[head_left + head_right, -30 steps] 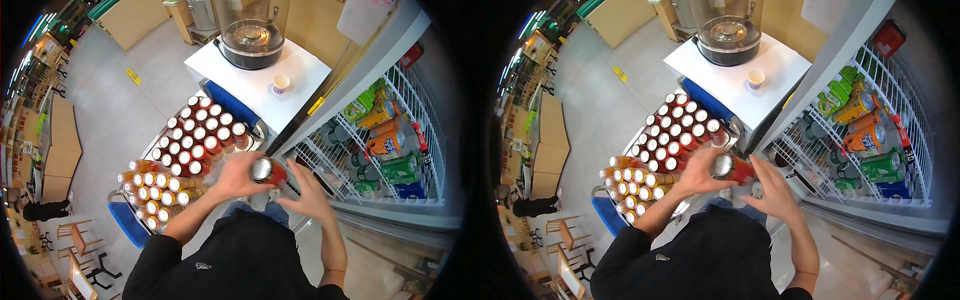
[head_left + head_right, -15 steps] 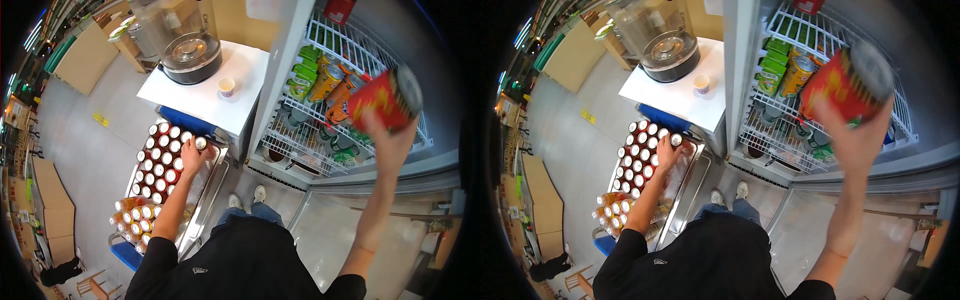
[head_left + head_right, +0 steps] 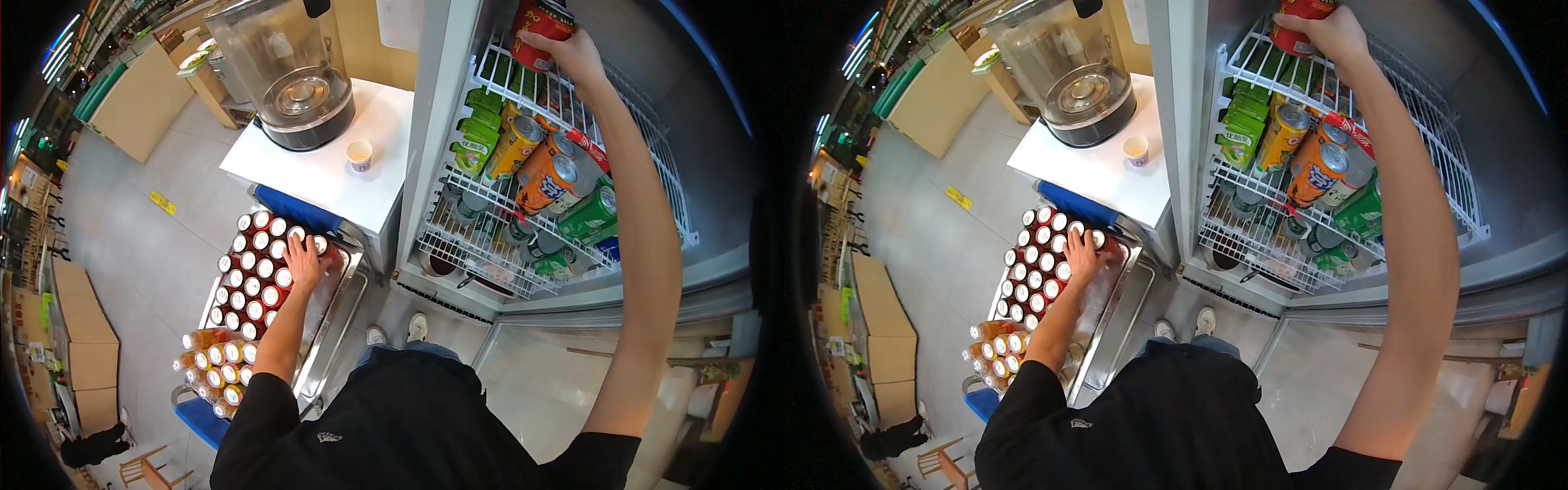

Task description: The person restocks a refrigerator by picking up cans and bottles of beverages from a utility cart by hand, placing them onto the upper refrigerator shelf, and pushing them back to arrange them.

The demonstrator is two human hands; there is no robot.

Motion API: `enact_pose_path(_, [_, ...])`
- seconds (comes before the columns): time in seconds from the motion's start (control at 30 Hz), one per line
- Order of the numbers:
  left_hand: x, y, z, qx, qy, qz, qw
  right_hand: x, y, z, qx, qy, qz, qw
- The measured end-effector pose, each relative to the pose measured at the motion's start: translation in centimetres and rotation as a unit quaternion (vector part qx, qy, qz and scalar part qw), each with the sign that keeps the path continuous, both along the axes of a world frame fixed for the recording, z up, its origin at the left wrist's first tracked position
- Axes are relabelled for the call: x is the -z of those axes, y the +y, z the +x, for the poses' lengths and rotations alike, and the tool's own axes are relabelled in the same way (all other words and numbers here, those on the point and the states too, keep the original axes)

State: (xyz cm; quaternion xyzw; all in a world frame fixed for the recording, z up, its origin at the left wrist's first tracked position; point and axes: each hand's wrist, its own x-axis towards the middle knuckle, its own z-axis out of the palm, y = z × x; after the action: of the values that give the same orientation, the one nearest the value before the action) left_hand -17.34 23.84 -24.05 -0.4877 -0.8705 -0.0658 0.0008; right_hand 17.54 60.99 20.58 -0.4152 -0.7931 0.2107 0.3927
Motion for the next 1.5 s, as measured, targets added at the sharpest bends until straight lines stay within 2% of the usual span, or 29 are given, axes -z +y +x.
enact_pose_path(0.1, [-0.5,0.6,0.3,-0.015,-0.009,0.001,1.0,0.3,1.5,-0.6,0.072,-0.032,0.056,0.995])
enact_pose_path(0.13, [-0.5,0.8,0.5,-0.021,-0.011,0.003,1.0,0.0,1.7,-0.8,0.079,-0.071,0.041,0.994])
enact_pose_path(0.23, [0.0,0.9,0.5,-0.032,-0.01,0.009,0.999,-0.5,-0.8,-2.5,0.164,-0.014,0.053,0.985])
enact_pose_path(0.27, [-0.1,1.2,0.4,-0.038,-0.014,0.002,0.999,-0.4,-0.4,-2.4,0.186,-0.055,0.067,0.979])
enact_pose_path(0.37, [-0.2,0.6,0.5,-0.019,-0.021,0.039,0.999,1.0,3.7,-0.3,0.166,-0.079,0.11,0.977])
enact_pose_path(0.47, [-1.3,-0.4,0.8,0.013,-0.049,0.132,0.99,-0.6,-2.9,-0.5,0.173,0.06,0.143,0.973])
enact_pose_path(0.53, [-4.0,-1.1,1.7,0.024,-0.041,0.204,0.978,-0.2,-3.5,0.7,0.048,0.19,0.141,0.97])
enact_pose_path(0.57, [-7.0,-1.0,2.9,-0.006,-0.115,0.207,0.971,-0.3,-5.5,1.0,-0.003,0.166,0.168,0.972])
enact_pose_path(0.6, [-10.5,-1.1,4.6,-0.036,-0.189,0.207,0.959,-0.2,-8.7,1.4,-0.053,0.14,0.191,0.97])
enact_pose_path(0.63, [-13.0,-1.0,5.9,-0.066,-0.263,0.207,0.94,0.1,-12.6,1.4,-0.078,0.068,0.161,0.981])
enact_pose_path(0.67, [-14.2,-0.9,6.7,-0.026,-0.258,0.253,0.932,0.4,-16.4,1.3,-0.102,-0.003,0.133,0.986])
enact_pose_path(0.7, [-15.8,-0.8,7.7,0.0,-0.308,0.278,0.91,0.8,-19.1,1.4,-0.171,-0.056,-0.017,0.983])
enact_pose_path(0.77, [-20.3,-0.3,10.3,0.097,-0.324,0.314,0.887,3.3,-21.8,0.9,-0.33,-0.197,0.107,0.917])
enact_pose_path(0.83, [-23.1,0.4,12.2,0.202,-0.333,0.35,0.852,5.5,-24.3,-0.3,-0.349,-0.216,0.099,0.906])
enact_pose_path(0.9, [-26.9,1.1,14.8,0.259,-0.411,0.368,0.793,7.1,-25.0,-1.1,-0.348,-0.186,0.102,0.913])
enact_pose_path(0.97, [-29.5,1.7,16.5,0.299,-0.409,0.391,0.768,7.1,-25.2,-1.2,-0.341,-0.173,0.066,0.922])
enact_pose_path(1.0, [-29.8,1.7,16.9,0.288,-0.46,0.358,0.76,6.5,-25.3,-1.0,-0.334,-0.174,0.029,0.926])
enact_pose_path(1.03, [-29.8,1.8,17.3,0.292,-0.507,0.368,0.722,6.1,-25.3,-0.8,-0.327,-0.176,-0.007,0.928])
enact_pose_path(1.1, [-29.7,2.3,17.7,0.3,-0.595,0.383,0.64,5.5,-25.1,-0.8,-0.283,-0.117,0.04,0.951])
enact_pose_path(1.13, [-29.5,2.1,17.2,0.337,-0.592,0.371,0.631,4.6,-24.6,-0.6,-0.255,-0.085,0.056,0.962])
enact_pose_path(1.17, [-29.3,2.0,16.8,0.324,-0.603,0.384,0.62,3.6,-23.9,-0.4,-0.227,-0.052,0.071,0.97])
enact_pose_path(1.23, [-26.8,1.8,14.6,0.26,-0.582,0.383,0.669,1.3,-20.4,0.4,-0.153,0.021,0.228,0.961])
enact_pose_path(1.3, [-21.8,1.9,11.4,0.124,-0.501,0.318,0.795,-1.8,-17.2,1.5,-0.054,0.073,0.052,0.994])
enact_pose_path(1.4, [-14.0,0.4,6.9,0.03,-0.309,0.301,0.902,-3.6,-11.0,1.8,0.0,0.058,0.075,0.996])
enact_pose_path(1.47, [-8.6,-1.6,3.7,0.025,-0.145,0.296,0.944,-3.6,-7.6,1.3,0.023,0.062,0.065,0.996])
enact_pose_path(1.5, [-6.6,-3.0,2.7,-0.002,-0.101,0.253,0.962,-3.4,-5.8,1.2,0.017,0.054,0.065,0.996])
